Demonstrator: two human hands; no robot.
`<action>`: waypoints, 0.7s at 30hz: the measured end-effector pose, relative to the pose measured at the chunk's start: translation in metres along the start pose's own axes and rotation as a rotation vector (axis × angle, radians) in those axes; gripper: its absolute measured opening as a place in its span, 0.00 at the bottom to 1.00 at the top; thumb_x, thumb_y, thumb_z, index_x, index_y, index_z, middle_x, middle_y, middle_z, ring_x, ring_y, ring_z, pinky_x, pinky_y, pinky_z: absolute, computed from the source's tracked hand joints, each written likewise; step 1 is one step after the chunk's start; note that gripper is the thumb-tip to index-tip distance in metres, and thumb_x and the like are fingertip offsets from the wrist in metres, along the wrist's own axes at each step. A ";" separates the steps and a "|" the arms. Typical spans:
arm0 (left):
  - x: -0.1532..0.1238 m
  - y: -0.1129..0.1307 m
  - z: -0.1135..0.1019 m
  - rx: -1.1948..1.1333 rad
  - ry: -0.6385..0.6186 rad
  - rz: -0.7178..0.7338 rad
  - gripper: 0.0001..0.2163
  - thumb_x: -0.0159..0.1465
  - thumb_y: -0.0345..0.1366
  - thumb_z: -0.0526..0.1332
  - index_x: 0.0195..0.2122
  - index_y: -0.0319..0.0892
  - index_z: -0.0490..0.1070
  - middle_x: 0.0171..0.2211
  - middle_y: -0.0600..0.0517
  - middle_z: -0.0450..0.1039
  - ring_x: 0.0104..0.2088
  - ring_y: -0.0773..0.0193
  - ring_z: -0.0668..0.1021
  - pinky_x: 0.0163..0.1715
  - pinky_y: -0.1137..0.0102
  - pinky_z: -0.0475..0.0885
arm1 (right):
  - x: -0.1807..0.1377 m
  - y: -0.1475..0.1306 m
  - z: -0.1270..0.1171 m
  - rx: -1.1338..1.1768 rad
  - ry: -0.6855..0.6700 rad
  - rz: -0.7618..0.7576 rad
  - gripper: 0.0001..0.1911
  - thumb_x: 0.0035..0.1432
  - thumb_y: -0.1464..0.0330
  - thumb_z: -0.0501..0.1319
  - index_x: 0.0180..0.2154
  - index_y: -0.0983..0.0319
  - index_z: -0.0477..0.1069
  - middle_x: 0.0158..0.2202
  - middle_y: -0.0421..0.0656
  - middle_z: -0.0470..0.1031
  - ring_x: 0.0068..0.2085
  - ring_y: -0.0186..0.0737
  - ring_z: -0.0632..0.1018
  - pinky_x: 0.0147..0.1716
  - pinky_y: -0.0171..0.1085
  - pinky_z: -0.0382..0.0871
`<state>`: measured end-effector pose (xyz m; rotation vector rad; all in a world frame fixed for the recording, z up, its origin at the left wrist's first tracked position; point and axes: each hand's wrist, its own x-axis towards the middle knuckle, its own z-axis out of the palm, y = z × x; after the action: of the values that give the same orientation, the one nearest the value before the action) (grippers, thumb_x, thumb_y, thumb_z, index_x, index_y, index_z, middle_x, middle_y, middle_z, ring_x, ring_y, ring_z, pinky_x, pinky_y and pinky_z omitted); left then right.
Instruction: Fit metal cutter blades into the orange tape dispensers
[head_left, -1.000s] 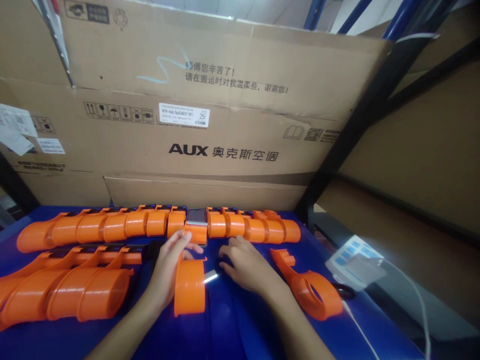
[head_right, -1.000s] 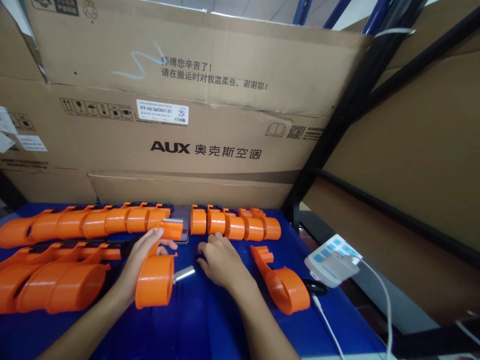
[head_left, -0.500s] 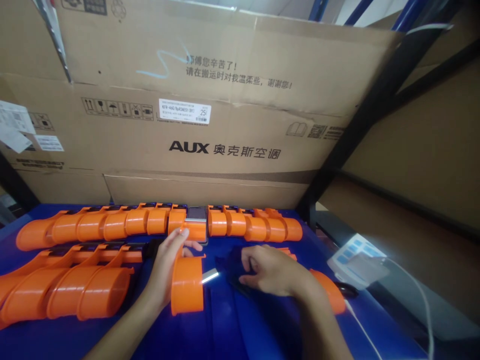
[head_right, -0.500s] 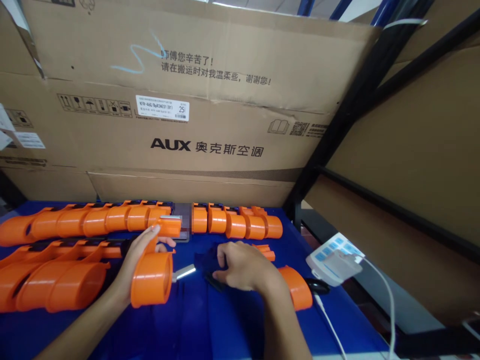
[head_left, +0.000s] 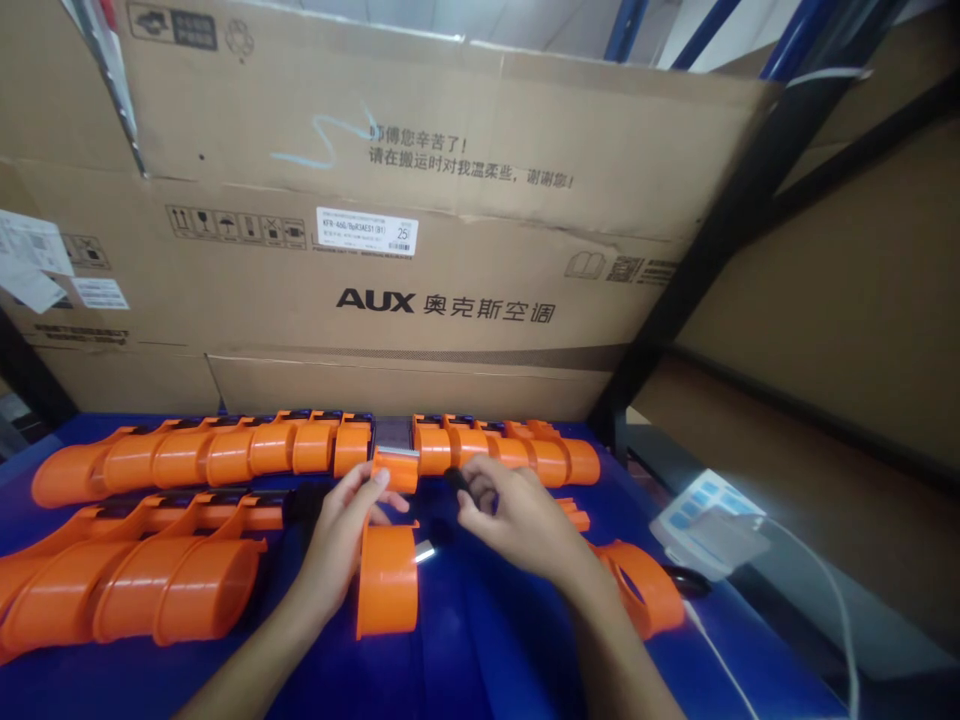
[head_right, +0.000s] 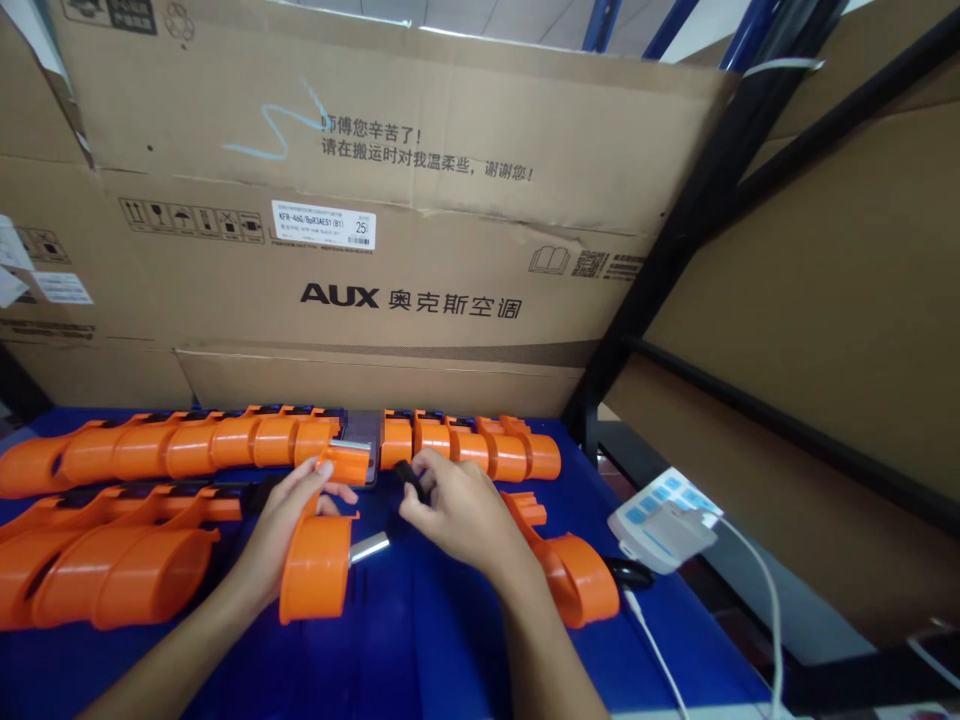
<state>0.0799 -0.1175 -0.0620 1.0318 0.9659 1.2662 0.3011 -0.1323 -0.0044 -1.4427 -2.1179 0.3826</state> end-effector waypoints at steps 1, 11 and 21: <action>0.000 -0.001 0.001 0.018 -0.012 0.005 0.19 0.63 0.53 0.65 0.42 0.41 0.72 0.32 0.49 0.80 0.24 0.69 0.74 0.25 0.76 0.69 | 0.001 -0.001 0.003 0.036 0.039 -0.015 0.01 0.63 0.68 0.59 0.37 0.59 0.69 0.25 0.36 0.73 0.24 0.35 0.71 0.25 0.34 0.61; -0.008 0.001 0.009 0.089 -0.211 -0.011 0.19 0.65 0.46 0.64 0.53 0.41 0.71 0.33 0.49 0.80 0.29 0.64 0.78 0.29 0.73 0.72 | 0.006 -0.004 0.026 0.097 0.272 -0.334 0.13 0.67 0.70 0.59 0.52 0.57 0.72 0.48 0.48 0.77 0.49 0.46 0.78 0.49 0.44 0.73; -0.006 -0.004 0.006 -0.051 -0.146 -0.061 0.16 0.62 0.41 0.67 0.49 0.41 0.72 0.34 0.50 0.79 0.28 0.67 0.76 0.31 0.73 0.72 | 0.006 -0.002 0.027 0.135 0.217 -0.245 0.20 0.68 0.68 0.59 0.60 0.55 0.68 0.49 0.47 0.76 0.49 0.45 0.78 0.50 0.44 0.73</action>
<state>0.0865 -0.1237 -0.0637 1.0324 0.8435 1.1436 0.2823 -0.1258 -0.0235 -1.0809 -2.0204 0.2568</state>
